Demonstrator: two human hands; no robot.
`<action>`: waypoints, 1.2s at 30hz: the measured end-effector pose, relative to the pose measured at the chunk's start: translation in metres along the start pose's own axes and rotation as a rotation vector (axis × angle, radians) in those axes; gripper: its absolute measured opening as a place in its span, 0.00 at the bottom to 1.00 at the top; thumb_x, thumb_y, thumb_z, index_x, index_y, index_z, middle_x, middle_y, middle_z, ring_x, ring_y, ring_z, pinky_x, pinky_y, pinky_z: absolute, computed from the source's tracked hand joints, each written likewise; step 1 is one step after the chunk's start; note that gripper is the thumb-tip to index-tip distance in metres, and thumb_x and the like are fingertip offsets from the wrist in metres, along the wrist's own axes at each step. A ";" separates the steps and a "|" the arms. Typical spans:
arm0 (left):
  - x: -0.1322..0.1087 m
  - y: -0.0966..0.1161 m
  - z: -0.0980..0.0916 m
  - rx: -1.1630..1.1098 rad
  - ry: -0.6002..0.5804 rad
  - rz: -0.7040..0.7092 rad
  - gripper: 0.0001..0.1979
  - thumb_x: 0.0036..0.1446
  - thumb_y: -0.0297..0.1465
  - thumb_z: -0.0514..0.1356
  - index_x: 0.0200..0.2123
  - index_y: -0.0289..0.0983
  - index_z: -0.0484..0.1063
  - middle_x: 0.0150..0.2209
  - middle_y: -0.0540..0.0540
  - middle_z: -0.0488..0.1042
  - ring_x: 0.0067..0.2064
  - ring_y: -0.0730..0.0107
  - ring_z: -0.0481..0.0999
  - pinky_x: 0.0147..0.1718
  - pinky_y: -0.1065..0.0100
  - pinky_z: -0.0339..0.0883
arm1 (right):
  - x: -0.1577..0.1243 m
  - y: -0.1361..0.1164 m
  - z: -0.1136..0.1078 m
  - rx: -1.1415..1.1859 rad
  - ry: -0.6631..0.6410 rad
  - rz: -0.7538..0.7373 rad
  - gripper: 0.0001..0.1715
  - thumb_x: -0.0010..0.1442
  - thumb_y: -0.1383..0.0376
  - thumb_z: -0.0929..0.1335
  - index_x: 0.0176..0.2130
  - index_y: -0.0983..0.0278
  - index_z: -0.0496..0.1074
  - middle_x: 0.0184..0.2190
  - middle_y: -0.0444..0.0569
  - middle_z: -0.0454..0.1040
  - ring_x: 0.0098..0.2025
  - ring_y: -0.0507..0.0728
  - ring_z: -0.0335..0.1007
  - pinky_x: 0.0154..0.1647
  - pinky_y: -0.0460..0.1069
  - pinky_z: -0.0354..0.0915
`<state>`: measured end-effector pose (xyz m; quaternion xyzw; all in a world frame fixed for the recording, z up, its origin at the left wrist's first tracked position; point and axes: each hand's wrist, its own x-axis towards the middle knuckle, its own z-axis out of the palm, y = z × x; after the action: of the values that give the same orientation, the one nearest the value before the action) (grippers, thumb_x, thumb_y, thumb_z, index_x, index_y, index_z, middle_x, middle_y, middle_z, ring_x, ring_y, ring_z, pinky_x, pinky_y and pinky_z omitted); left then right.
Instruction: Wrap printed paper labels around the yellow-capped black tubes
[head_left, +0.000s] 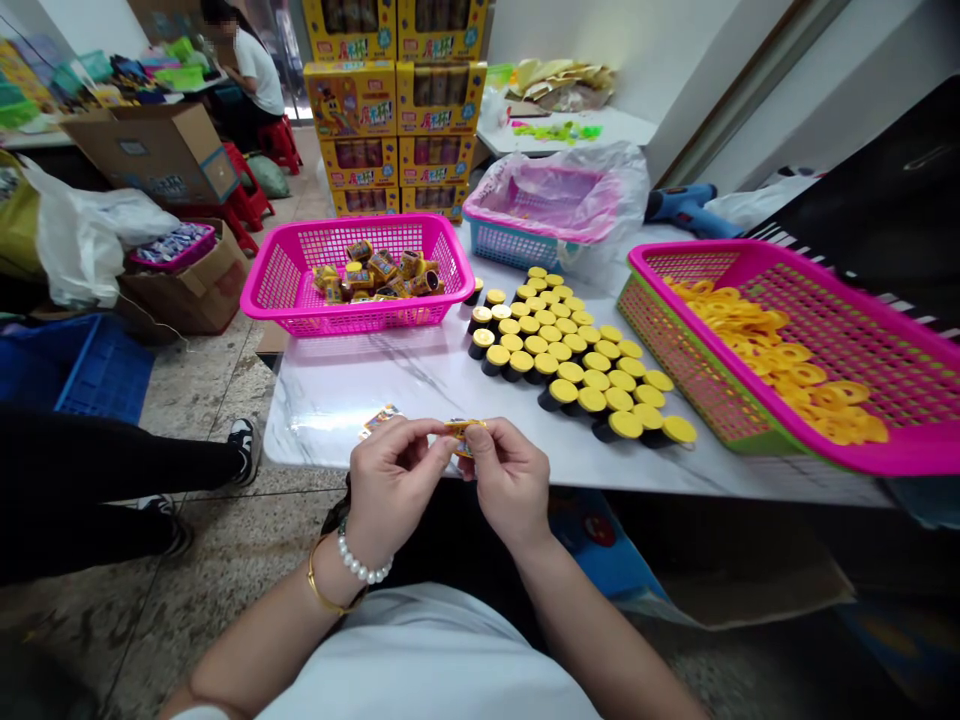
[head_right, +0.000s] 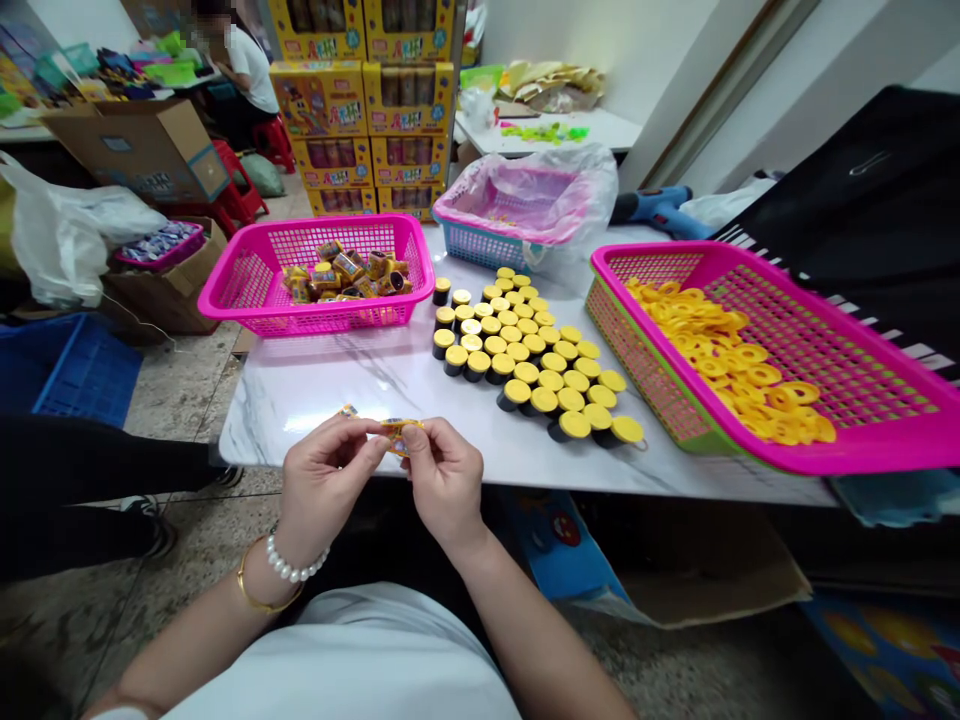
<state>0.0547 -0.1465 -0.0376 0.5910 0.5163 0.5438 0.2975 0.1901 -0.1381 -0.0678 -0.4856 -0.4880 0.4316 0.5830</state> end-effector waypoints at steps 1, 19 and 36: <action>-0.001 0.000 0.000 -0.003 0.015 -0.014 0.06 0.58 0.33 0.67 0.31 0.36 0.78 0.24 0.51 0.70 0.24 0.76 0.65 0.24 0.72 0.60 | 0.000 0.000 0.000 -0.003 0.014 -0.004 0.20 0.64 0.51 0.70 0.31 0.64 0.76 0.20 0.42 0.72 0.20 0.49 0.65 0.20 0.43 0.64; 0.000 -0.003 0.006 0.028 0.056 0.078 0.02 0.58 0.30 0.66 0.33 0.38 0.79 0.28 0.49 0.75 0.28 0.74 0.70 0.28 0.71 0.64 | 0.000 0.008 0.000 0.012 0.037 -0.026 0.19 0.65 0.53 0.70 0.29 0.64 0.76 0.18 0.41 0.70 0.19 0.48 0.63 0.20 0.43 0.61; 0.001 -0.006 0.001 -0.085 -0.024 -0.173 0.04 0.54 0.33 0.69 0.33 0.40 0.82 0.27 0.48 0.79 0.26 0.72 0.74 0.27 0.71 0.68 | 0.005 -0.003 -0.003 -0.253 -0.049 -0.288 0.14 0.67 0.59 0.67 0.31 0.61 0.75 0.26 0.45 0.74 0.27 0.52 0.69 0.29 0.47 0.66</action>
<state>0.0539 -0.1439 -0.0433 0.5375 0.5381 0.5304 0.3744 0.1937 -0.1338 -0.0638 -0.4695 -0.6168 0.2905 0.5611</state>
